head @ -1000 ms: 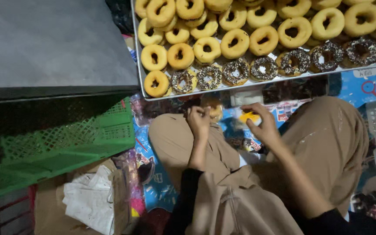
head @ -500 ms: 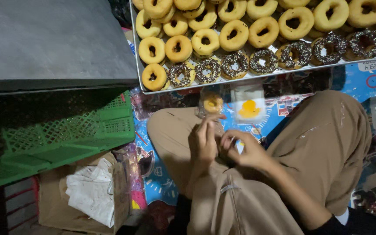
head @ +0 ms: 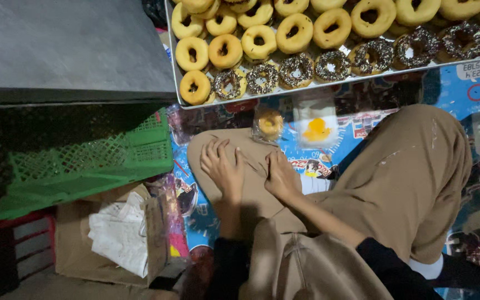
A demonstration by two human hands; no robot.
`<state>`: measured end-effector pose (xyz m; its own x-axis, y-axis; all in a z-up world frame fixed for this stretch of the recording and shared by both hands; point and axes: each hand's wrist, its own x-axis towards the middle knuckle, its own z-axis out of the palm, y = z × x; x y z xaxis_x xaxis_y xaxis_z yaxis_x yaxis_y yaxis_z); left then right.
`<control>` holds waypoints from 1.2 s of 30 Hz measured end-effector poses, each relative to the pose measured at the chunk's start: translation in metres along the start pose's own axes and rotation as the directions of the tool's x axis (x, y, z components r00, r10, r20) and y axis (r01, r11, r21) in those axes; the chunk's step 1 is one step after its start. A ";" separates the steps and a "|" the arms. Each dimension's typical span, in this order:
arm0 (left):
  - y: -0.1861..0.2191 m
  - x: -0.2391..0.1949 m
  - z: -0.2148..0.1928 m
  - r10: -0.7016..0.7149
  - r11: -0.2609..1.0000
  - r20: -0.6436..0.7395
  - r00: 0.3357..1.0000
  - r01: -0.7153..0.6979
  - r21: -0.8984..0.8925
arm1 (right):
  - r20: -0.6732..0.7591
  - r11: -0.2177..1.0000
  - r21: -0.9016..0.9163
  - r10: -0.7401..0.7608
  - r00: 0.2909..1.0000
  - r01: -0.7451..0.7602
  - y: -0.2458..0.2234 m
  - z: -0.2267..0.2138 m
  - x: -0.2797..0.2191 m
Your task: The person sits on the floor and repeatedly picks donuts from a metal tray, places them into small clear plastic bags, and sets the filled bags into a white plastic basket. The tray contains plain and chocolate-sprinkled donuts.
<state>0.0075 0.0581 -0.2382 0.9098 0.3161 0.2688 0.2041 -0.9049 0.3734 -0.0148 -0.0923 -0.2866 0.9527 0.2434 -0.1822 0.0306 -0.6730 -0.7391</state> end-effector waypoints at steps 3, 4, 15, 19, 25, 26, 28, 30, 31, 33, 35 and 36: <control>0.002 0.011 0.025 0.059 0.996 0.049 0.997 -0.056 -0.070 | -0.001 1.000 -0.001 0.008 1.000 -0.008 0.003 -0.008 0.005; 0.003 0.018 0.037 0.087 0.990 0.077 0.993 -0.078 -0.118 | 0.011 0.999 0.033 -0.013 1.000 0.013 0.009 -0.015 0.009; -0.014 0.058 0.187 -0.084 0.902 0.609 0.789 0.320 -0.289 | -0.305 0.979 0.201 0.052 0.951 0.011 0.122 -0.028 0.094; -0.026 0.053 0.195 0.000 0.869 0.465 0.885 0.230 -0.437 | -0.252 0.920 0.374 0.219 0.943 -0.114 0.149 -0.071 0.092; -0.024 0.060 0.202 -0.016 0.793 0.445 0.895 0.283 -0.540 | -0.241 0.981 0.193 0.025 0.970 0.023 0.149 -0.107 0.085; -0.025 0.063 0.205 0.058 0.705 0.290 0.955 0.166 -0.689 | -0.270 0.982 0.187 0.045 0.962 0.006 0.144 -0.113 0.087; -0.030 0.057 0.210 -0.125 0.861 0.612 0.781 0.391 -0.325 | -0.316 0.983 0.181 0.096 0.944 -0.040 0.131 -0.126 0.082; -0.037 0.047 0.216 -0.242 0.893 0.711 0.660 0.439 -0.103 | -0.474 0.890 -0.399 0.007 0.881 -0.222 0.119 -0.144 0.069; -0.038 0.049 0.221 -0.234 0.898 0.698 0.677 0.426 -0.111 | -0.490 0.825 -0.508 -0.042 0.871 -0.246 0.113 -0.155 0.066; -0.035 0.053 0.228 -0.229 0.899 0.683 0.694 0.420 -0.125 | -0.504 0.655 -0.694 -0.146 0.851 -0.299 0.100 -0.165 0.057; -0.030 0.053 0.225 -0.239 0.890 0.679 0.694 0.437 -0.133 | -0.435 0.923 -0.382 -0.145 0.888 -0.036 0.086 -0.154 0.045; -0.028 0.052 0.221 -0.190 0.839 0.714 0.674 0.489 -0.239 | -0.367 0.979 -0.192 -0.004 0.930 -0.071 0.078 -0.138 0.041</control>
<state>0.1286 0.0371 -0.4313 0.8324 0.1820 -0.5235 0.5302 -0.5362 0.6567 0.0688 -0.2316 -0.2623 0.9971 -0.0274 0.0716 0.0198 -0.8100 -0.5861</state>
